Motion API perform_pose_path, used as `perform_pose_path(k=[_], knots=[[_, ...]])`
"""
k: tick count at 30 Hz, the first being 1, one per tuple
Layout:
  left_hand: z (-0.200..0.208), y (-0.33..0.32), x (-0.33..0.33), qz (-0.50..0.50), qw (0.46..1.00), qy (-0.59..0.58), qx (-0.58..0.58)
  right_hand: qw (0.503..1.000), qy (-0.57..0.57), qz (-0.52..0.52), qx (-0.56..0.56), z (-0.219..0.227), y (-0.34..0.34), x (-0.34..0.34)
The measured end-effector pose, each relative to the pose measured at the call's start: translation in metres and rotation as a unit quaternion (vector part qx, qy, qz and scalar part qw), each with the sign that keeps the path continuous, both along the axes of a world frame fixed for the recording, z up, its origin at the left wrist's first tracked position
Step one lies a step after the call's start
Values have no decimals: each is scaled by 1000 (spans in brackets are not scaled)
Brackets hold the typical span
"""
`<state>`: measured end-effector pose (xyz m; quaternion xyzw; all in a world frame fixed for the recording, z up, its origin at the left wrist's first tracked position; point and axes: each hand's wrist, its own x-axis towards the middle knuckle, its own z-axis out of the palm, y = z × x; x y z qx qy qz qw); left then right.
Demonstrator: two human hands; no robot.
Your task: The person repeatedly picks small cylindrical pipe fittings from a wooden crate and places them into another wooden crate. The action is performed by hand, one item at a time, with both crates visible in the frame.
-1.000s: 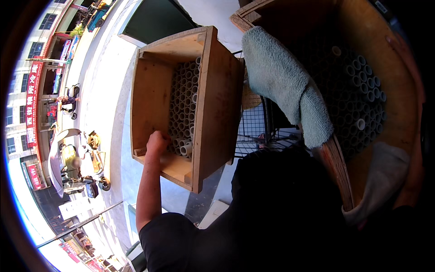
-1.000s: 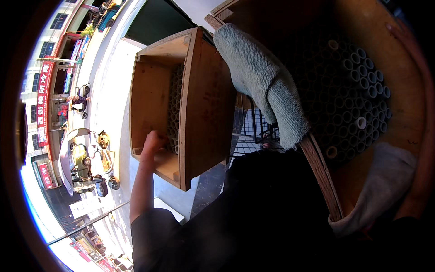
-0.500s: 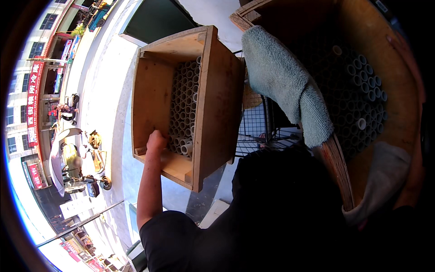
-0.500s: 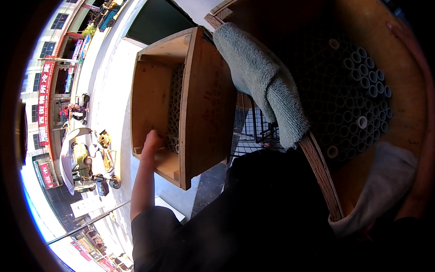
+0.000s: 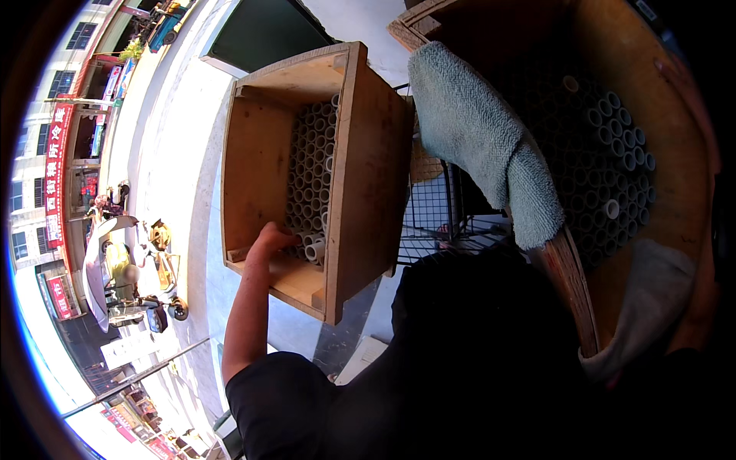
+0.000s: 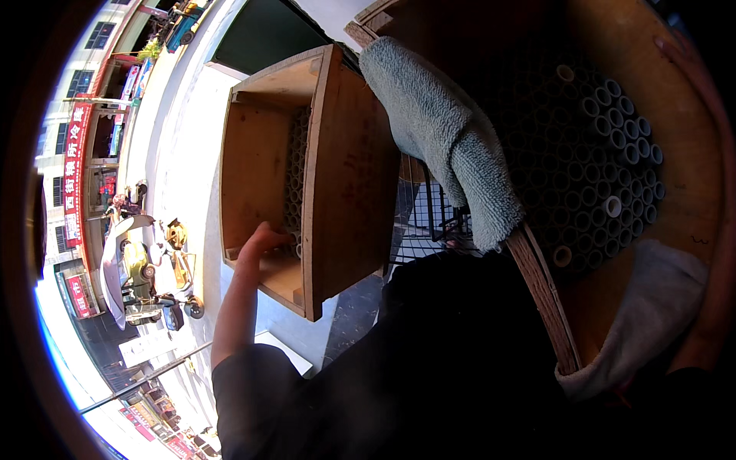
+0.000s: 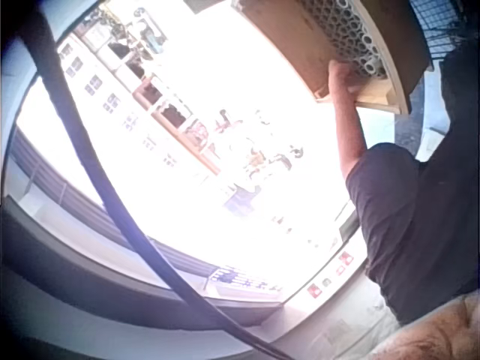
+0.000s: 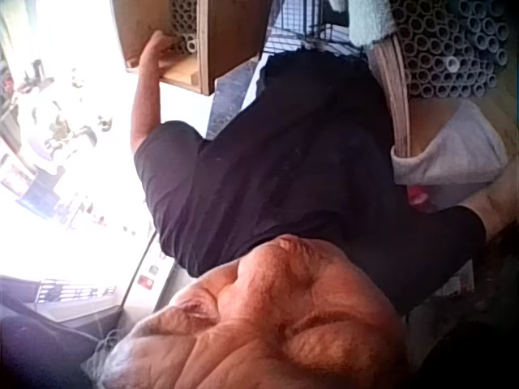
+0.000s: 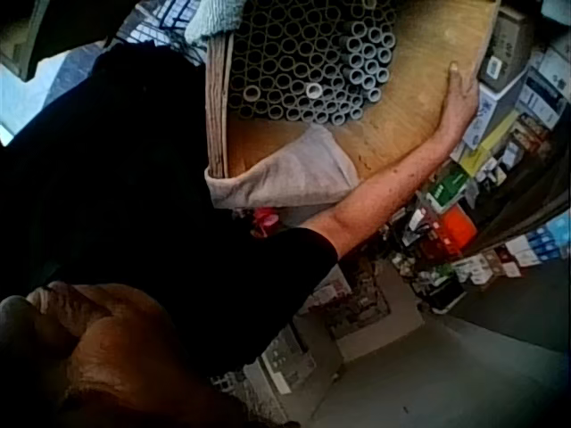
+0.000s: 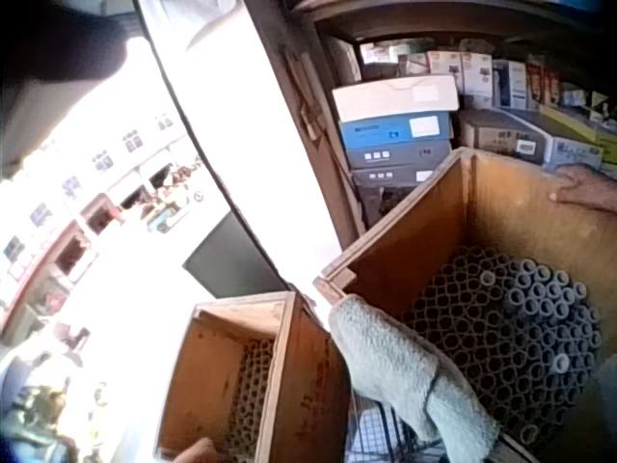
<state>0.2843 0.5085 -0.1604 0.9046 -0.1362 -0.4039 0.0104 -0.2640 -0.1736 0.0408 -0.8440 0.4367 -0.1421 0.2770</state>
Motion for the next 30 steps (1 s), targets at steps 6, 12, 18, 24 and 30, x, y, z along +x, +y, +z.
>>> perform_pose_path(k=[6, 12, 18, 24, 30], knots=[[-21, -11, -2, -99, 987, -122, 35, 999, 22, 20, -19, -4, -27, -15], [-9, -21, -9, -122, 978, -169, -1, 999, 13, 37, -35, -4, -25, -18], [32, -42, -17, -25, 980, -155, -121, 998, 1, 6, -63, 6, 24, 5], [79, -93, -49, 100, 920, -118, -360, 998, 11, 40, -47, -5, -8, -25], [135, -124, -37, 22, 828, -76, -556, 997, -48, 18, -54, -10, 3, -25]])
